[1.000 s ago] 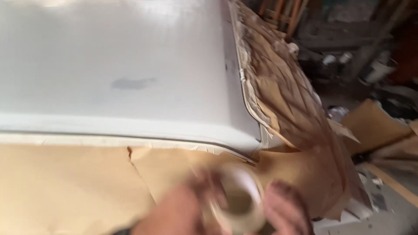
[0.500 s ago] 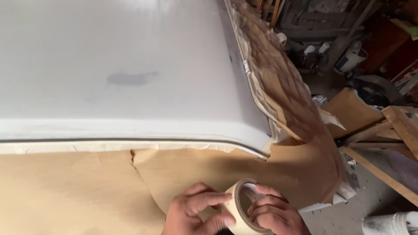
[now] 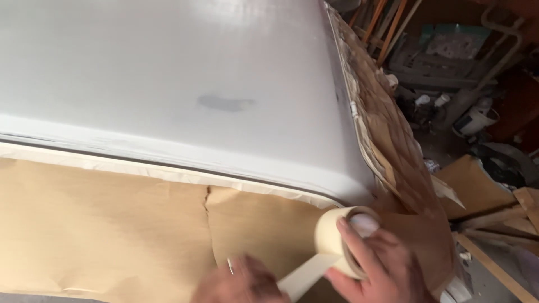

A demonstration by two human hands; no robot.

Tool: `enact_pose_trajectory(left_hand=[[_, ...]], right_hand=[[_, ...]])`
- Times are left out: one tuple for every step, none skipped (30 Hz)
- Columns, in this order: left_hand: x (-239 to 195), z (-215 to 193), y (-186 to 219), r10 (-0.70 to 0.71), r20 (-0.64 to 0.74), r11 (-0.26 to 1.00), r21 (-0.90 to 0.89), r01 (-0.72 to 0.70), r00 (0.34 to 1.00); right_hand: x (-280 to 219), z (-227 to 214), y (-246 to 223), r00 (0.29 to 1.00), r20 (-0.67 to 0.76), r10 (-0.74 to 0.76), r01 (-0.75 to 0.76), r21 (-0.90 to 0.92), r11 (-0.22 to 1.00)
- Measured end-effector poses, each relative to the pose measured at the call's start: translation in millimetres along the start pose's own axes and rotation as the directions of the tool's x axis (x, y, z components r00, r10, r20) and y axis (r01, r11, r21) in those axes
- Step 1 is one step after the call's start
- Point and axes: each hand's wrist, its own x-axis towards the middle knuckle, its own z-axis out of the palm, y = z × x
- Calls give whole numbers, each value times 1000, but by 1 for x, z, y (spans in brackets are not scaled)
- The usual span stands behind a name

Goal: The person applies masking tape along the edge of a white car hood to secure a large sheet of brown paper. They smooth the tape down with their fingers to ensure it adheres properly to the surface, working their way along the hood's perimeter.

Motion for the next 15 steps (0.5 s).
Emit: enact_pose_trajectory(left_hand=[[-1, -4, 1, 131, 68, 983, 116, -139, 989], [-2, -9, 2, 248, 151, 935, 222, -278, 957], [-4, -13, 9, 241, 139, 933, 240, -269, 960], [-5, -16, 17, 208, 96, 933, 280, -227, 973], [-4, -19, 22, 186, 61, 931, 308, -196, 981], [-5, -24, 24, 189, 56, 928, 316, -197, 980], [-5, -29, 26, 92, -24, 951, 297, -81, 995], [-6, -33, 28, -8, -102, 963, 268, 35, 995], [-8, -43, 26, -10, -105, 962, 271, 39, 994], [-11, -52, 23, -106, -125, 974, 186, 128, 986], [-14, -63, 21, -201, -143, 971, 104, 217, 969], [-15, -67, 22, -204, -152, 969, 112, 222, 967], [-15, -71, 23, -250, -163, 967, 6, 255, 954], [-16, -75, 24, -296, -169, 954, -100, 282, 940], [-25, -86, 10, -295, -168, 954, -97, 282, 941]], right_hand=[[41, -14, 15, 1000, -1, 5, -5, -38, 999], [84, -30, 20, 1000, -3, 10, -10, -75, 997], [85, -27, 18, 1000, 3, -9, 9, -63, 998], [86, -24, 18, 996, 25, 84, -85, 67, 994], [87, -22, 17, 982, 54, 182, -188, 184, 965], [89, -19, 14, 984, 52, 172, -178, 186, 966], [90, -16, 11, 990, 53, 133, -142, 204, 969], [91, -13, 9, 994, 54, 95, -105, 222, 969], [75, -3, 9, 994, 57, 92, -102, 225, 969], [59, 7, 9, 986, 157, 61, -76, 95, 993], [45, 18, 10, 966, 258, 34, -28, -29, 999], [32, 24, 21, 965, 260, 23, -19, -20, 1000], [20, 31, 32, 985, 171, -33, 40, -35, 999], [8, 38, 44, 993, 80, -92, 96, -55, 994], [1, 41, 52, 993, 76, -92, 96, -53, 994]])
